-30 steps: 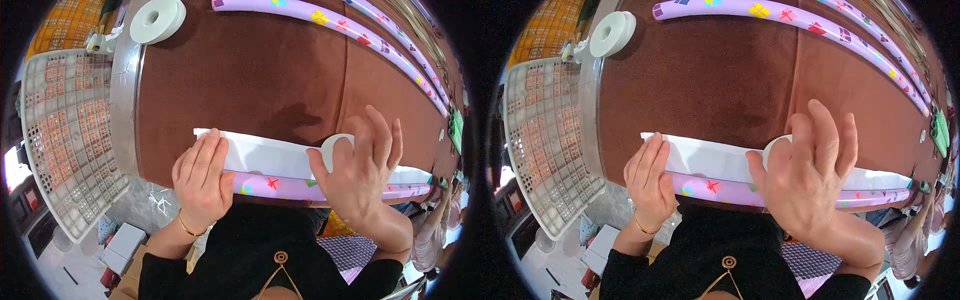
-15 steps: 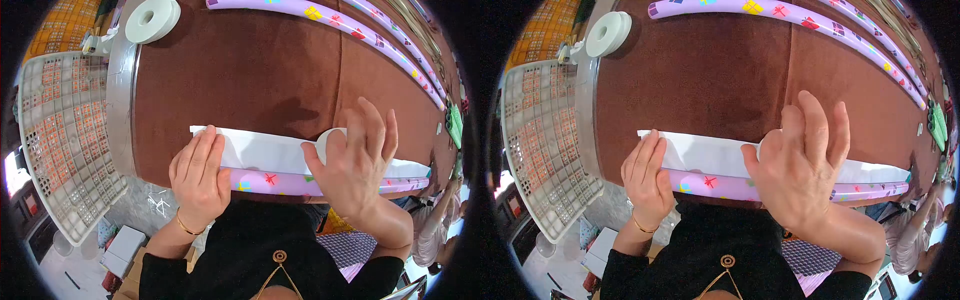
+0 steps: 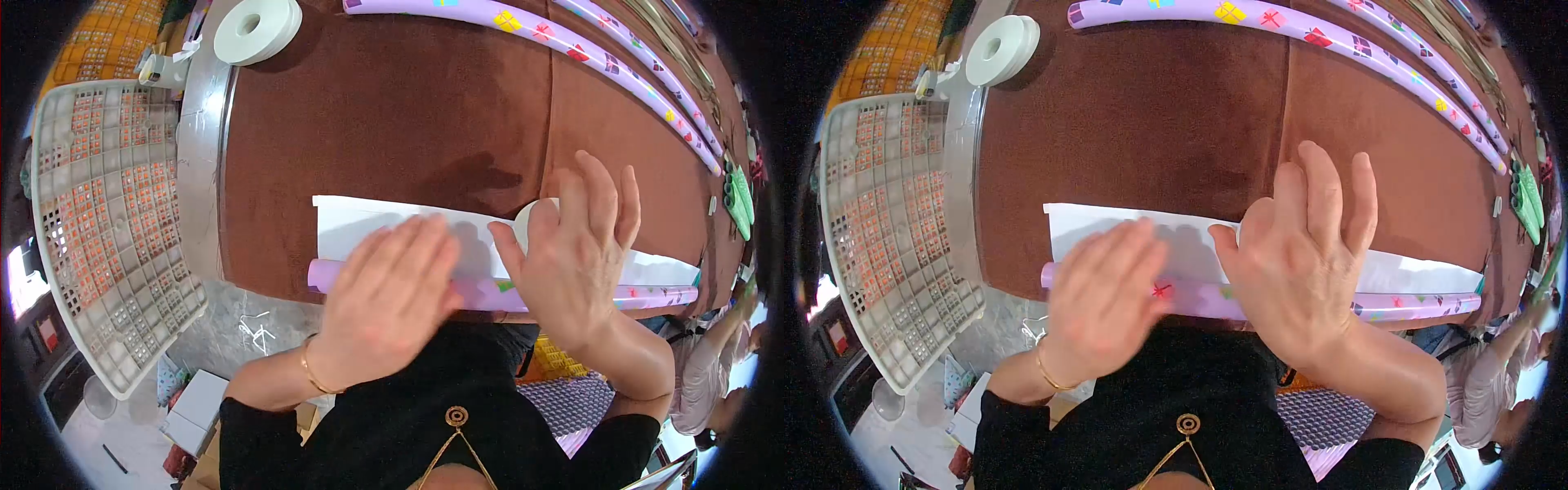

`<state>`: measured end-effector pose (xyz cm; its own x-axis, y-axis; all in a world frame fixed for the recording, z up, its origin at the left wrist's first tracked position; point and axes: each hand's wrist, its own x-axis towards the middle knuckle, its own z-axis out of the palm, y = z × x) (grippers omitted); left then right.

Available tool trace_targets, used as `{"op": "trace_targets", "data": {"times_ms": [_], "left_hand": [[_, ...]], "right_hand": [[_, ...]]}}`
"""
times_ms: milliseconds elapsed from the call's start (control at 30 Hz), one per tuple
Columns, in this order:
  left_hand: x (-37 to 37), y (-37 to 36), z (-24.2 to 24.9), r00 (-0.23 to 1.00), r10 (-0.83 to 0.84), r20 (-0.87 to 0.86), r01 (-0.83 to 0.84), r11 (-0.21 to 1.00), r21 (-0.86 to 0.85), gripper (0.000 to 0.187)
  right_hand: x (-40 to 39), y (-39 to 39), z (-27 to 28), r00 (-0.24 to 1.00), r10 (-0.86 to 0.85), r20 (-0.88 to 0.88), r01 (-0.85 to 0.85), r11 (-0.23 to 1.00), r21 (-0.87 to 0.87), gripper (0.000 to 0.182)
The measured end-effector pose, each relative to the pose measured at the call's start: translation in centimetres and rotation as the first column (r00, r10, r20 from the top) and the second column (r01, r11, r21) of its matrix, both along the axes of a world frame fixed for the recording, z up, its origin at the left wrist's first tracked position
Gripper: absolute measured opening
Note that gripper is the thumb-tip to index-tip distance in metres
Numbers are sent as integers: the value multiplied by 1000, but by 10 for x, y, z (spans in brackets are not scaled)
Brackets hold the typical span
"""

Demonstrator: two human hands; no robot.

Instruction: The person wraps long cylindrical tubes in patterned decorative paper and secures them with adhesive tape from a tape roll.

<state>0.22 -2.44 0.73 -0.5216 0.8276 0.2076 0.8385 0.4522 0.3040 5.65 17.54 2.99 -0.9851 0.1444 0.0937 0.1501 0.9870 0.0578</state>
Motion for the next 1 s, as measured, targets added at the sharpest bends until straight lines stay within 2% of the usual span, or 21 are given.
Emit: {"op": "trace_targets", "data": {"times_ms": [67,100,167,233,333,433,567,633,800,933,1000], "left_hand": [[6,20,1,963,-115,245,109,993,37,57],[7,24,-6,961,-127,245,120,992,45,72],[8,26,-8,964,-131,234,124,991,41,74],[8,26,-10,964,-136,227,131,991,37,75],[6,23,-10,972,-140,189,136,990,33,79],[6,21,-7,977,-111,181,120,992,-36,83],[6,25,-3,972,-94,214,107,993,-49,84],[5,28,0,976,-97,196,113,991,-71,80],[6,35,-3,988,-84,132,103,985,-142,82],[5,30,-2,988,-87,130,111,977,-184,85],[5,24,-4,990,-94,102,110,980,-166,85]], "right_hand": [[1,2,3,1000,-4,14,4,1000,-1,36],[2,3,4,1000,0,21,0,1000,-16,38],[5,8,8,1000,-7,31,7,1000,-26,40],[9,18,16,988,12,153,7,993,-121,42],[16,37,28,984,65,165,-31,978,-204,41],[21,56,44,970,40,241,6,983,-185,34],[37,80,61,962,-39,269,86,983,-165,24],[46,91,67,966,-54,253,89,988,-127,25],[61,102,74,959,-130,253,153,985,-74,24],[68,103,78,958,-121,259,159,978,-132,25],[73,105,79,944,-82,321,140,976,-164,19]]}}
